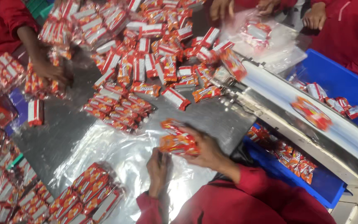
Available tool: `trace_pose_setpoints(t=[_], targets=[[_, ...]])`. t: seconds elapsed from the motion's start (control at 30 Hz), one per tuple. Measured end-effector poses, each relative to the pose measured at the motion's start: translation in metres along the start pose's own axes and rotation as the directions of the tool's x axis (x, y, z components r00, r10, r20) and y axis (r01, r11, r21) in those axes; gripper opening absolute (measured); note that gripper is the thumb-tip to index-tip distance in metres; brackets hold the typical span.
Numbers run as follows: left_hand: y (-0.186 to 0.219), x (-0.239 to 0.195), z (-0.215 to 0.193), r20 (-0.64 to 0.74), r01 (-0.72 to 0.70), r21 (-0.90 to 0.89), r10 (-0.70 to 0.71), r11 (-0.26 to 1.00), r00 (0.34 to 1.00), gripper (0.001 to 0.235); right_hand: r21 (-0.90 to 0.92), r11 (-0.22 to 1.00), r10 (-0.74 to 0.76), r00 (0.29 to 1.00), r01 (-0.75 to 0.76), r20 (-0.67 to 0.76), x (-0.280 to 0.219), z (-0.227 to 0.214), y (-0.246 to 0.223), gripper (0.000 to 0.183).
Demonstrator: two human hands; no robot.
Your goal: The person picks up small snack packets from a pile on a metal table and places them into a clear plastic bag. They then move the filled bag to a blue bin. The process is repeated continuously with other workers visible in the background.
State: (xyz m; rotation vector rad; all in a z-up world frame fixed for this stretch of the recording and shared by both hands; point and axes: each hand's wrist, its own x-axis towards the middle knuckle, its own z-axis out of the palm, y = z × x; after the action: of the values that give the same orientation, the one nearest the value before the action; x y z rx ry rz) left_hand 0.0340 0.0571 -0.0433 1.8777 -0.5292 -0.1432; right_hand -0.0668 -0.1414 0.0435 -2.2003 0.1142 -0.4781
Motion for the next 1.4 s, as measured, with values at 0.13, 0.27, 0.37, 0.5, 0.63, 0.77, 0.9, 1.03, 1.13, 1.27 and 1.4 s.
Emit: trace_pose_setpoints(t=[0.13, 0.27, 0.37, 0.5, 0.63, 0.77, 0.9, 1.03, 1.13, 1.27, 1.4], targets=[[-0.040, 0.006, -0.014, 0.003, 0.184, -0.413, -0.200, 0.892, 0.980, 0.014, -0.040, 0.965, -0.261, 0.964, 0.259, -0.057, 0.008, 0.076, -0.003, 0.098], [-0.059, 0.004, -0.051, -0.159, 0.073, -0.787, -0.316, 0.612, 0.936, 0.008, -0.071, 0.994, -0.069, 0.986, 0.080, 0.150, 0.018, 0.089, 0.009, 0.095], [-0.049, -0.011, -0.045, -0.191, 0.162, -0.404, -0.256, 0.900, 0.948, 0.017, 0.367, 0.902, 0.140, 0.959, -0.227, 0.247, 0.002, 0.072, 0.004, 0.092], [0.001, -0.004, -0.033, -0.170, -0.311, 0.383, 0.397, 0.870, 0.902, 0.061, 0.831, 0.171, -0.029, 0.841, -0.529, 0.541, 0.000, 0.040, 0.007, 0.082], [0.061, -0.009, -0.043, -0.066, -0.149, 0.209, 0.166, 0.966, 0.984, 0.095, 0.680, 0.216, 0.411, 0.697, -0.700, 0.587, -0.005, 0.048, 0.022, 0.065], [0.099, -0.031, -0.026, 0.150, -0.243, 0.339, 0.202, 0.909, 0.968, 0.087, -0.376, 0.884, -0.180, 0.945, 0.278, 0.273, -0.023, 0.064, 0.043, 0.033], [0.113, -0.050, 0.005, 0.351, -0.399, 0.324, 0.283, 0.858, 0.893, 0.087, 0.411, 0.835, 0.271, 0.923, -0.366, 0.272, -0.041, 0.042, 0.075, 0.047], [0.108, -0.047, 0.040, 0.323, -0.566, 0.192, 0.493, 0.802, 0.808, 0.076, 0.774, 0.607, 0.193, 0.979, -0.176, 0.072, -0.027, 0.024, 0.097, 0.060], [0.089, -0.026, 0.068, 0.253, -0.414, 0.331, 0.342, 0.848, 0.905, 0.053, -0.148, 0.966, 0.207, 0.977, -0.212, -0.048, -0.020, 0.013, 0.095, 0.080], [0.076, -0.022, 0.089, 0.205, -0.351, 0.407, 0.290, 0.843, 0.935, 0.045, -0.472, 0.777, 0.511, 0.855, -0.417, 0.086, -0.042, -0.037, 0.071, 0.061], [0.084, -0.020, 0.105, 0.304, -0.334, 0.540, 0.191, 0.772, 0.933, 0.048, -0.514, 0.671, 0.412, 0.845, -0.535, -0.342, -0.039, -0.138, 0.070, 0.049]])
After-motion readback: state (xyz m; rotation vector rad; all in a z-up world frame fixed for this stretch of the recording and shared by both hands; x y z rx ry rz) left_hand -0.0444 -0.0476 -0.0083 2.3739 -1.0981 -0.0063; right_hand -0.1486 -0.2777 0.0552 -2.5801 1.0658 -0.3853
